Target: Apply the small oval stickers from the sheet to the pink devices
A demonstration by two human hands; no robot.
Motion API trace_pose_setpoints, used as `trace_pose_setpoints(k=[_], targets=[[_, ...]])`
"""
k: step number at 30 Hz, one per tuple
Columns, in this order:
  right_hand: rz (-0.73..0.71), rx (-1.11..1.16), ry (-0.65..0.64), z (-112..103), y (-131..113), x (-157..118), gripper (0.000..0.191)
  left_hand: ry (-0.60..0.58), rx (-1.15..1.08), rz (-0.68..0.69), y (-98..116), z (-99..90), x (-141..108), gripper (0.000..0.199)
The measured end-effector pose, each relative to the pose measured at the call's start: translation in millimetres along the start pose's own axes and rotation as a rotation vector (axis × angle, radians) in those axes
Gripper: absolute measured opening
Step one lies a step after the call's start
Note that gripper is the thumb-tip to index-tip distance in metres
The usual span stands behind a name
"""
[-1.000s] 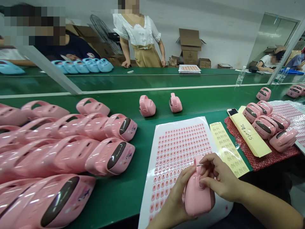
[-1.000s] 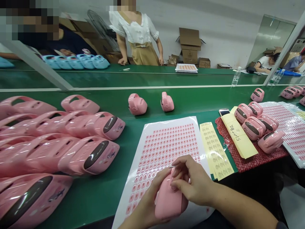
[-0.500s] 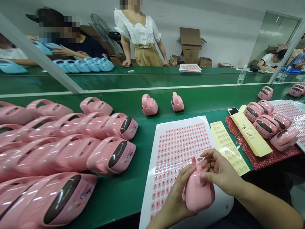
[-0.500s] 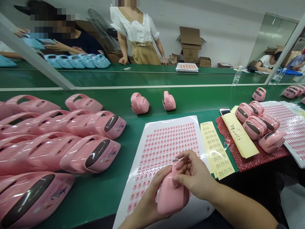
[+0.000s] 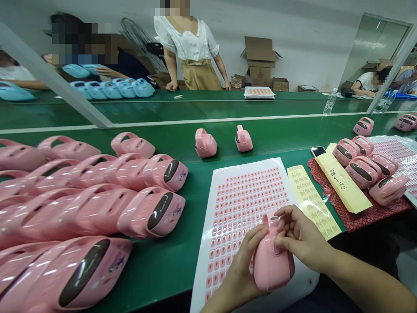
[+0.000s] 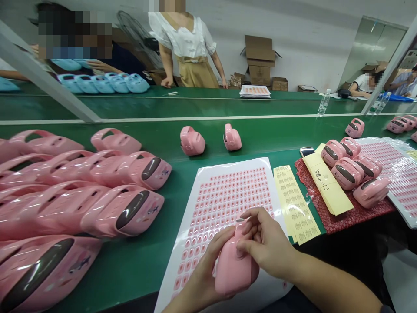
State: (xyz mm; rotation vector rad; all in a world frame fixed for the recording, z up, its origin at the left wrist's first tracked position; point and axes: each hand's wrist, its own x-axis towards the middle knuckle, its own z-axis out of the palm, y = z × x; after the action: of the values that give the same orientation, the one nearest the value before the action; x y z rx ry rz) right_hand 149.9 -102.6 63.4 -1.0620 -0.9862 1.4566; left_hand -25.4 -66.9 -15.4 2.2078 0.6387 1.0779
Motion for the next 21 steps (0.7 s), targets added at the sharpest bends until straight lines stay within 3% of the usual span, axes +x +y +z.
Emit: trace_pose_setpoints(k=[5, 13, 21], targets=[[-0.012, -0.088, -0.036, -1, -7, 0, 0.041, -0.015, 0.004, 0.0, 1, 0.1, 0, 0.088], [-0.133, -0.44, -0.021, -2, -4, -8, 0.043, -0.009, 0.053, 0.018, 5, 4.5, -1, 0.091], [-0.207, -0.474, 0.092, -10, 3, -1, 0.041, -0.044, 0.063, 0.039, 5, -0.2, 2, 0.092]])
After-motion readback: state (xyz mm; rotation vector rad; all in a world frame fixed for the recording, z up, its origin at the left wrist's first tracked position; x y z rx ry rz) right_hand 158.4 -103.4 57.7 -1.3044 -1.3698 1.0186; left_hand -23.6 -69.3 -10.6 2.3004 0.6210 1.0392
